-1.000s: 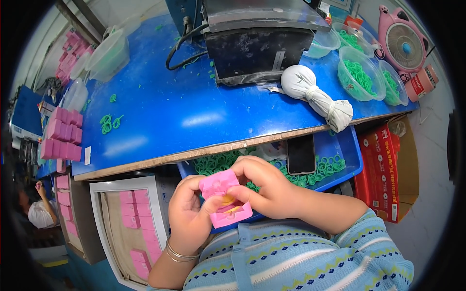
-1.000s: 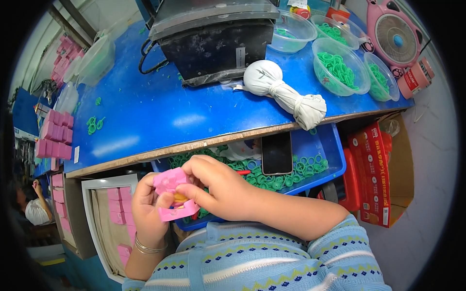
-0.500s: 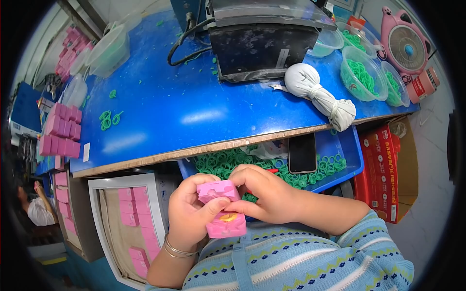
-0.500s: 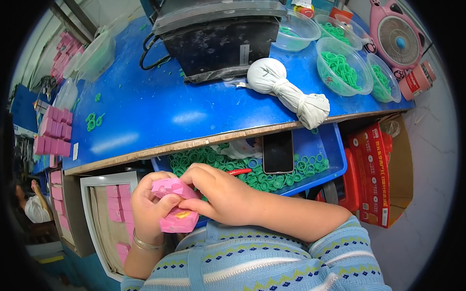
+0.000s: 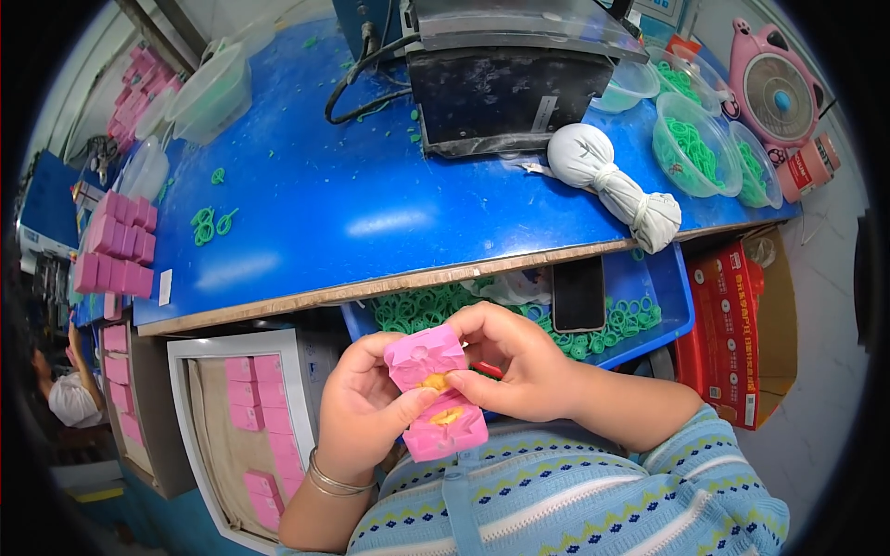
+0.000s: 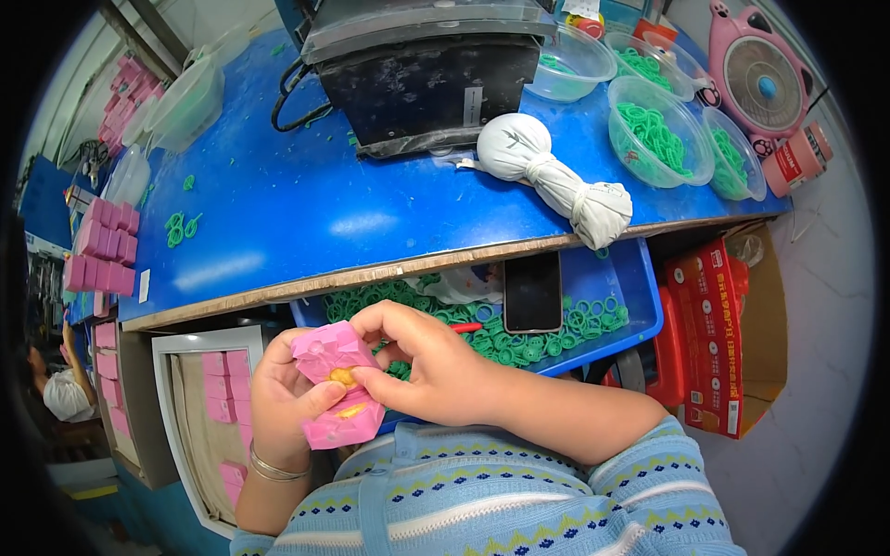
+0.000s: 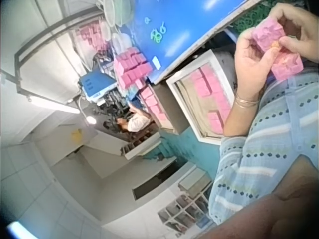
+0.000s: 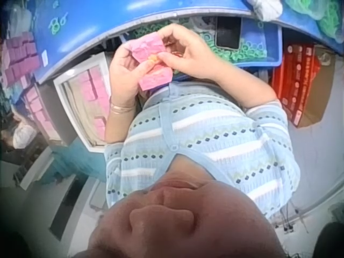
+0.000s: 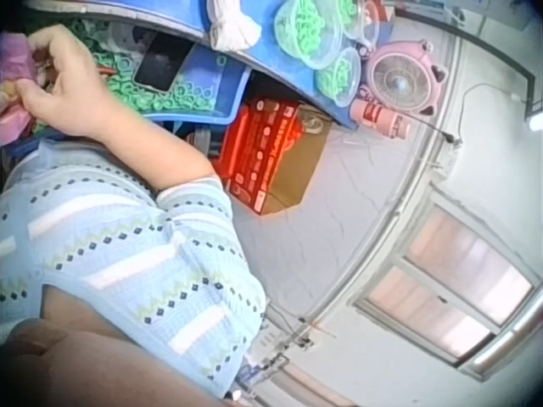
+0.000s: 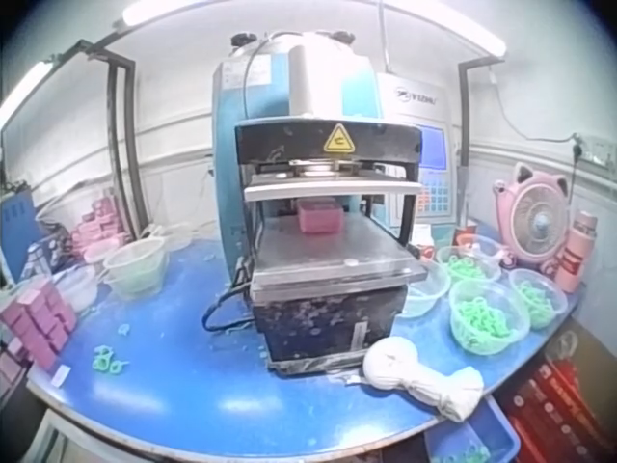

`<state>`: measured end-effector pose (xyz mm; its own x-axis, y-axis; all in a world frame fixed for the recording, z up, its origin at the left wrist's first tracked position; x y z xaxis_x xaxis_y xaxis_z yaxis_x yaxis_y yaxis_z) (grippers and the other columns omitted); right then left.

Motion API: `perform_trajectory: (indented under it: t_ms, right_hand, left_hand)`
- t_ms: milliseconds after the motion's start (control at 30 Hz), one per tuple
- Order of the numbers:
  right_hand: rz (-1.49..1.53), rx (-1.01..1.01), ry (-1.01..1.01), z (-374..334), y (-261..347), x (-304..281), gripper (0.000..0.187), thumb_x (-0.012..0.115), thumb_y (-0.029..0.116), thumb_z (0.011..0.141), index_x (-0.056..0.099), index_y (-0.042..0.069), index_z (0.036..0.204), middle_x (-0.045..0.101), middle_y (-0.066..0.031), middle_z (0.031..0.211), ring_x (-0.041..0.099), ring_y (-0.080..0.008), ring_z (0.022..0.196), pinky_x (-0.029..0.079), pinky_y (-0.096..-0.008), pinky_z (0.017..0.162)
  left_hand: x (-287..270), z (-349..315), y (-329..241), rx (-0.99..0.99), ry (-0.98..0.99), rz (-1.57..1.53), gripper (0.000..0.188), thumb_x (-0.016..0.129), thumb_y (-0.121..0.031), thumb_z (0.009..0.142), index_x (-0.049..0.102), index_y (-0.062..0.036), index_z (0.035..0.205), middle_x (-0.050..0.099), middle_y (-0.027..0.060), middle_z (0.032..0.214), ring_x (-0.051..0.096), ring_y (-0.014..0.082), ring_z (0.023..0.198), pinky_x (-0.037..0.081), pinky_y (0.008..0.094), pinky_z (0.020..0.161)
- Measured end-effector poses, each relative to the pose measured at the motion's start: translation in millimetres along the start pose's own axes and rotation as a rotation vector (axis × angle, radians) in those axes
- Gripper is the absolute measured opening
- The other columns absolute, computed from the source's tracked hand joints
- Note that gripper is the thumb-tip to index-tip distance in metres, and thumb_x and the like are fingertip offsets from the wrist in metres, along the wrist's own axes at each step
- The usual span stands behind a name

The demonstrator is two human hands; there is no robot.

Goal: Assemble small green plastic components into pink rubber molds and place them into a heat press.

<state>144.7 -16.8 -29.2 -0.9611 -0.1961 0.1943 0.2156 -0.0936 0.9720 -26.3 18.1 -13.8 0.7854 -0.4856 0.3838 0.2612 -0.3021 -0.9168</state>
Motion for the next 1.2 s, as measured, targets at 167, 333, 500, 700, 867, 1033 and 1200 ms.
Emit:
perform_trajectory:
  t_ms: [167, 333, 500, 700, 867, 1033, 1200]
  right_hand:
    - [0.01, 0.044, 0.0, -2.1, -3.6, 3.6, 0.033, 0.061, 0.006, 0.081, 0.046, 0.0, 0.11, 0.05, -0.0087, 0.098, 0.049, -0.0109, 0.081, 0.044, -0.0248, 0.07]
    - [-0.324, -0.262, -0.148, 0.1, 0.4, -2.7, 0.036, 0.063, 0.009, 0.08, 0.046, 0.001, 0.111, 0.05, -0.0083, 0.095, 0.048, -0.0144, 0.08, 0.042, -0.0263, 0.071]
    - [-0.426, -0.336, 0.027, 2.9, 18.5, -0.8, 0.027, 0.065, 0.01, 0.079, 0.053, 0.001, 0.101, 0.051, -0.0094, 0.092, 0.051, -0.0168, 0.077, 0.044, -0.0271, 0.066]
    - [-0.579, -0.293, -0.11, 4.3, 21.8, 1.5, 0.023, 0.069, 0.011, 0.076, 0.054, 0.0, 0.089, 0.053, -0.007, 0.072, 0.052, -0.0167, 0.064, 0.044, -0.0261, 0.057]
    - [-0.514, -0.279, -0.172, 4.2, 19.7, 2.9, 0.025, 0.072, 0.012, 0.073, 0.051, 0.001, 0.082, 0.053, -0.0066, 0.071, 0.051, -0.0152, 0.062, 0.043, -0.0257, 0.055]
    - [-0.52, -0.237, -0.142, 3.7, 20.8, 1.1, 0.028, 0.073, 0.012, 0.071, 0.049, 0.002, 0.081, 0.053, -0.0095, 0.086, 0.051, -0.0141, 0.068, 0.043, -0.0244, 0.058]
    - [-0.455, -0.331, -0.09, 8.2, 26.9, -7.1, 0.047, 0.076, 0.026, 0.069, 0.051, 0.002, 0.102, 0.044, -0.0151, 0.113, 0.048, -0.0242, 0.1, 0.041, -0.0316, 0.079]
  left_hand:
    - [3.6, 0.4, 0.5, -0.005, -0.009, -0.031, 0.04, 0.063, 0.006, 0.075, 0.045, 0.001, 0.111, 0.055, 0.0092, 0.104, 0.054, 0.0162, 0.098, 0.045, 0.0327, 0.086]
    - [5.6, 4.1, 1.8, -0.003, -0.168, -0.026, 0.039, 0.059, -0.002, 0.081, 0.043, 0.0008, 0.117, 0.054, 0.0098, 0.108, 0.055, 0.0166, 0.099, 0.045, 0.0317, 0.087]
    - [5.2, 6.7, 4.7, -0.103, -0.104, -0.174, 0.054, 0.057, -0.011, 0.083, 0.033, 0.0005, 0.131, 0.05, 0.0123, 0.119, 0.051, 0.0202, 0.11, 0.043, 0.035, 0.093]
    - [7.7, 2.4, 8.7, 0.103, 0.022, -0.021, 0.056, 0.054, -0.012, 0.083, 0.031, 0.0032, 0.131, 0.047, 0.0185, 0.124, 0.05, 0.0269, 0.113, 0.043, 0.0382, 0.094]
    - [7.8, 0.0, 8.4, 0.12, -0.023, 0.055, 0.063, 0.067, -0.024, 0.081, 0.036, 0.0027, 0.128, 0.051, 0.0158, 0.119, 0.052, 0.0221, 0.109, 0.042, 0.0342, 0.093]
    - [3.4, -2.6, 10.2, 0.164, -0.096, 0.097, 0.059, 0.069, -0.026, 0.079, 0.042, 0.0041, 0.121, 0.054, 0.0175, 0.113, 0.056, 0.0256, 0.103, 0.047, 0.0384, 0.089]
    - [0.7, -3.2, 8.4, 0.198, -0.025, -0.027, 0.048, 0.069, -0.021, 0.079, 0.049, 0.0009, 0.118, 0.052, 0.0145, 0.114, 0.052, 0.0216, 0.105, 0.043, 0.0335, 0.089]
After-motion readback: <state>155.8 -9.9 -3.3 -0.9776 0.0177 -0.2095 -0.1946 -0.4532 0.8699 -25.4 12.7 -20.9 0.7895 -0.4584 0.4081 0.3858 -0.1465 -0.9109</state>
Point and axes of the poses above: each hand's wrist, its own z-axis towards the middle knuckle, its own x-axis out of the palm, y = z × x, the point moved 1 cm from there along z, towards the middle knuckle
